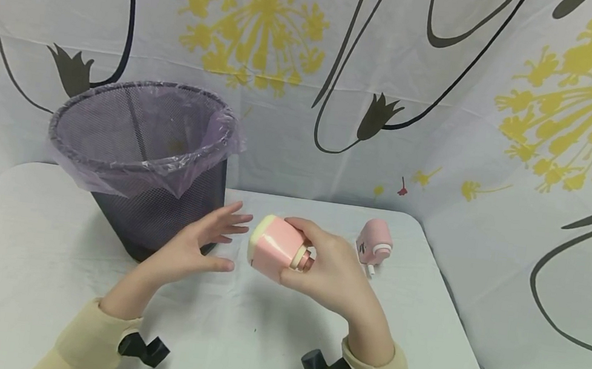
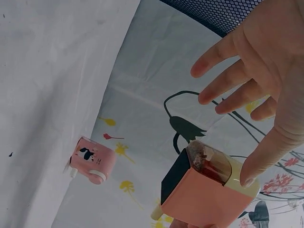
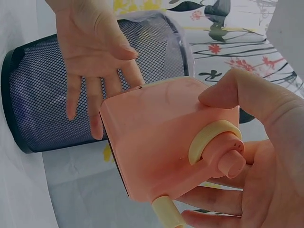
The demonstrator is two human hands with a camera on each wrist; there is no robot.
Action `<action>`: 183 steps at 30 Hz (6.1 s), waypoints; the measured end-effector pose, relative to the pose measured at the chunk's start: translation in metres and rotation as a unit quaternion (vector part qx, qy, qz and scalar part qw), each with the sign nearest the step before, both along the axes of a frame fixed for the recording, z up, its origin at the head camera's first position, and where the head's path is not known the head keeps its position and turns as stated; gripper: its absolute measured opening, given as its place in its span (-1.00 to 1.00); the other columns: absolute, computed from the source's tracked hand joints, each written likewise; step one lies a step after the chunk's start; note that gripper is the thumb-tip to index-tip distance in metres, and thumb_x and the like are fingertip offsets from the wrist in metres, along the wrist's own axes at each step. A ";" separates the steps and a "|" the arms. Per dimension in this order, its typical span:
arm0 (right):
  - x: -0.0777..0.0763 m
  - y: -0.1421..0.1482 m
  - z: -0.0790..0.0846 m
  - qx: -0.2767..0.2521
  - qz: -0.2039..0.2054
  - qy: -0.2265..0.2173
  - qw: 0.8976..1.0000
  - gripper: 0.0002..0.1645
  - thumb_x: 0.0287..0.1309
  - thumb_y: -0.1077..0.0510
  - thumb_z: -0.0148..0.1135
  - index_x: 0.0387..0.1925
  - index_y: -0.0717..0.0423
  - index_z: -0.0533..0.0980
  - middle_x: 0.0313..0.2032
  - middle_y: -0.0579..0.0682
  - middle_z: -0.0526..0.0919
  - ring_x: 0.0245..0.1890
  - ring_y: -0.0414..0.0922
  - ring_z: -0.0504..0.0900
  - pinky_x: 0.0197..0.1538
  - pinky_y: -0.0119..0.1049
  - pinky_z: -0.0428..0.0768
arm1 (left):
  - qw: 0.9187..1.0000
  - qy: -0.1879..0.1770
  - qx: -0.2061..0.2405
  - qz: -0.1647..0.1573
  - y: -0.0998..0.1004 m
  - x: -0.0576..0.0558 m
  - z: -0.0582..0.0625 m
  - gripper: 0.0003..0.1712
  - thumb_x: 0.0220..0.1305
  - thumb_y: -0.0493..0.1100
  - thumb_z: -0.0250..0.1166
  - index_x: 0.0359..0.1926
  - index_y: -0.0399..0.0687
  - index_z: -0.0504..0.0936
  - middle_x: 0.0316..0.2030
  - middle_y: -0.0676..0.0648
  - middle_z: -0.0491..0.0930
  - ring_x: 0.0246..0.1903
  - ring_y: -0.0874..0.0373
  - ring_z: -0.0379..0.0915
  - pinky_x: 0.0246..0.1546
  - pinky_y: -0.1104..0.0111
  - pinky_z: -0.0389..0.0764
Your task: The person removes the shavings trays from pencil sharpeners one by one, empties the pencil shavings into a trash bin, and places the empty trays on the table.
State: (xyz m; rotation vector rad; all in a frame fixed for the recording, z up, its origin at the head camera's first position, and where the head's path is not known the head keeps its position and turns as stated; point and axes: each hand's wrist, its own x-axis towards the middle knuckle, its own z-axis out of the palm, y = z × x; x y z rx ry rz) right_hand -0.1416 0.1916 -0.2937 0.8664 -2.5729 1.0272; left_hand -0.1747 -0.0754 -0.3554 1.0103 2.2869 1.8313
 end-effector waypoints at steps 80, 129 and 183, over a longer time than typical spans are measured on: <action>0.011 -0.001 0.007 0.011 0.137 -0.073 0.988 -0.23 -0.06 0.16 0.48 0.23 -0.08 0.38 -0.02 -0.22 0.56 -0.19 -0.19 0.52 -0.17 -0.33 0.50 | 0.997 -0.001 -0.075 -0.019 0.016 0.023 0.012 -0.40 -0.20 -0.10 0.62 -0.06 -0.05 0.61 -0.22 0.12 0.68 -0.14 0.27 0.58 0.04 0.23 0.49; 0.014 0.000 0.010 -0.024 0.142 -0.033 0.989 -0.20 -0.22 0.19 0.54 0.16 -0.02 0.46 -0.07 -0.20 0.61 -0.26 -0.20 0.52 -0.38 -0.36 0.49 | 0.996 0.036 -0.070 -0.033 0.015 0.029 0.023 -0.39 -0.18 -0.12 0.62 -0.03 -0.10 0.60 -0.21 0.10 0.69 -0.11 0.25 0.58 0.05 0.24 0.49; 0.012 -0.001 0.009 -0.015 0.148 -0.036 0.988 -0.19 -0.25 0.16 0.57 0.16 -0.02 0.47 -0.12 -0.22 0.62 -0.23 -0.21 0.53 -0.30 -0.35 0.51 | 0.992 0.077 -0.087 -0.040 0.011 0.029 0.024 -0.35 -0.16 -0.11 0.60 0.02 -0.15 0.62 -0.19 0.08 0.69 -0.15 0.29 0.59 0.03 0.31 0.50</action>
